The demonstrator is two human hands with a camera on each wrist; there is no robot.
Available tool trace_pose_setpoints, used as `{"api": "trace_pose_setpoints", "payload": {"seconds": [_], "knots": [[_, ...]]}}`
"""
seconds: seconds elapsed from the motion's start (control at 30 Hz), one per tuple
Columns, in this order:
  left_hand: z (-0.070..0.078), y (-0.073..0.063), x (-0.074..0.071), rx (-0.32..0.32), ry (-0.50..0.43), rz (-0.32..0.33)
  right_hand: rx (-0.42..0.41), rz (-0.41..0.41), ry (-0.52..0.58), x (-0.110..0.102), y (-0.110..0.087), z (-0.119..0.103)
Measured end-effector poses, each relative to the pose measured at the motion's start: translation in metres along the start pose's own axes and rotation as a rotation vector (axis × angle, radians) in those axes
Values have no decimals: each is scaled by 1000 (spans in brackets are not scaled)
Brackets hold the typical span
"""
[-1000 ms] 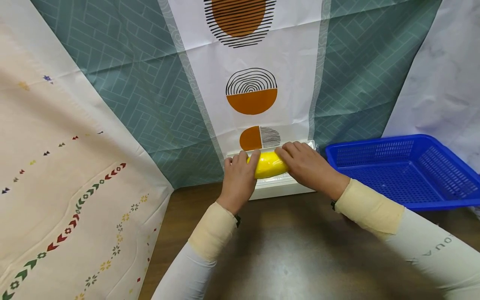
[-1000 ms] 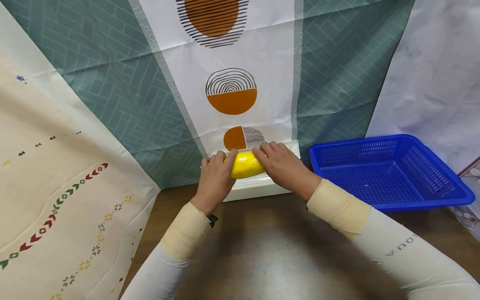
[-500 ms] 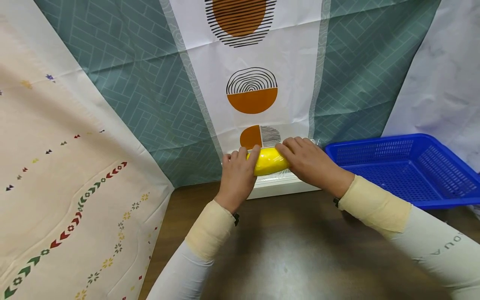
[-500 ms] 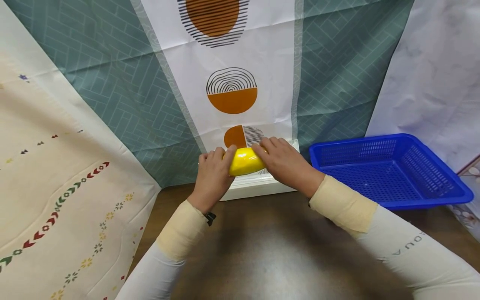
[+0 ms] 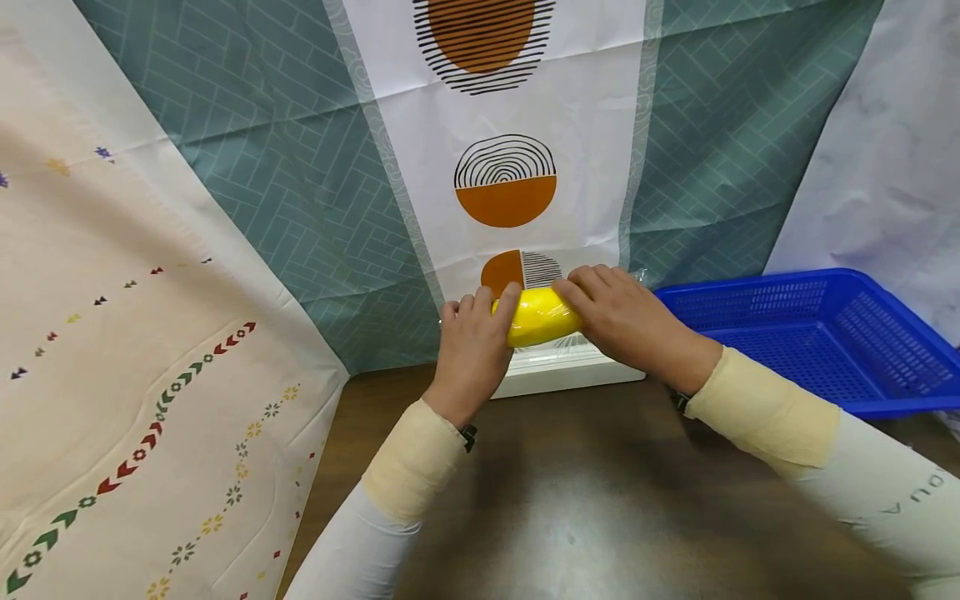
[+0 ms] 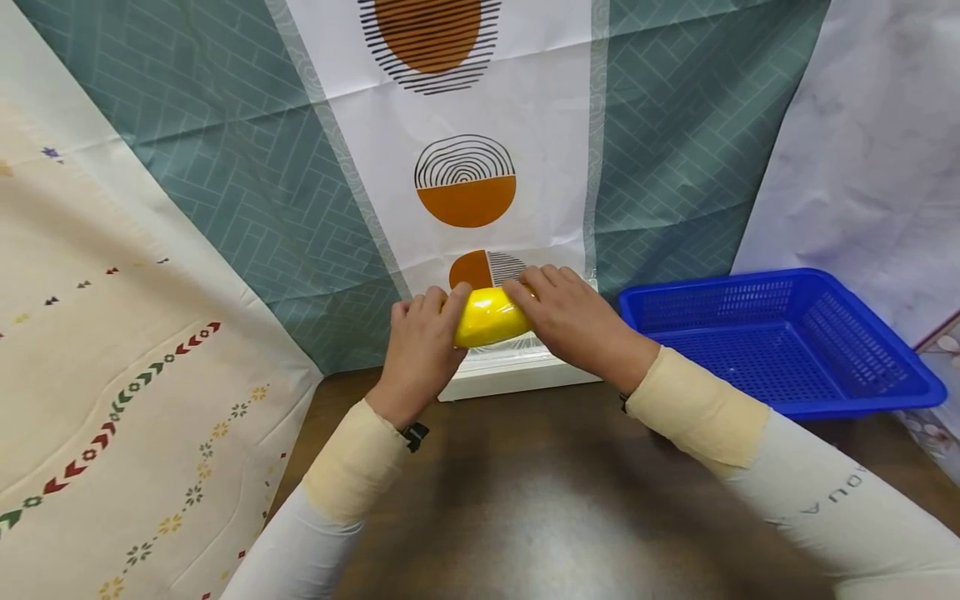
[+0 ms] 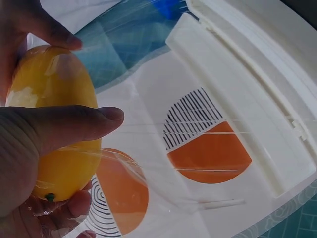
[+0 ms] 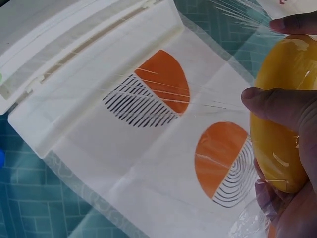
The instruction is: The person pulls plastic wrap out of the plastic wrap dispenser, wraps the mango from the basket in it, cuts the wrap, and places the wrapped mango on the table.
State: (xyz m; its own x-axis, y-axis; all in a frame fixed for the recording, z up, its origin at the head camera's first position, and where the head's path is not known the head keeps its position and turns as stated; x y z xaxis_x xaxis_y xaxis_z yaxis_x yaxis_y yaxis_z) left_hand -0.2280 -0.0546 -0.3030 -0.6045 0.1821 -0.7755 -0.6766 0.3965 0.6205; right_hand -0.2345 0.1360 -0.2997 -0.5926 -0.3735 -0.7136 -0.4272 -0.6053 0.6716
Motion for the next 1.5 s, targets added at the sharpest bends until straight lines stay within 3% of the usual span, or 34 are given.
{"api": "trace_pose_setpoints", "payload": {"seconds": [0.33, 0.87, 1.13, 1.5], "knots": [[6, -8, -12, 18, -37, 1, 10, -13, 44, -11, -6, -9], [21, -41, -16, 58, -82, -76, 9, -82, 96, -15, -34, -31], [28, -59, -10, 70, -108, -101, 18, -111, 125, -12, -50, -42], [36, -85, 6, 88, -112, -227, 50, -183, 179, 3, -74, -56]]}}
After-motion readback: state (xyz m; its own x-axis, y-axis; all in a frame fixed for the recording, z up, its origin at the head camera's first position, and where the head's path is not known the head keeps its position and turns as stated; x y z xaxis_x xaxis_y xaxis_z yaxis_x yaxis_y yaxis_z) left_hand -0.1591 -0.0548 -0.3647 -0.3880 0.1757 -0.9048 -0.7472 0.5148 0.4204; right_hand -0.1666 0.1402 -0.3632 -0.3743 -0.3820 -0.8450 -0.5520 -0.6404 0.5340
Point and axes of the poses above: each hand's wrist, its own y-axis towards the middle knuckle, its own x-axis out of the palm, z = x × y, the point moved 4 cm from there along y, towards the middle knuckle, and after that the axes turned 7 degrees about z, right-handed, at the moved point
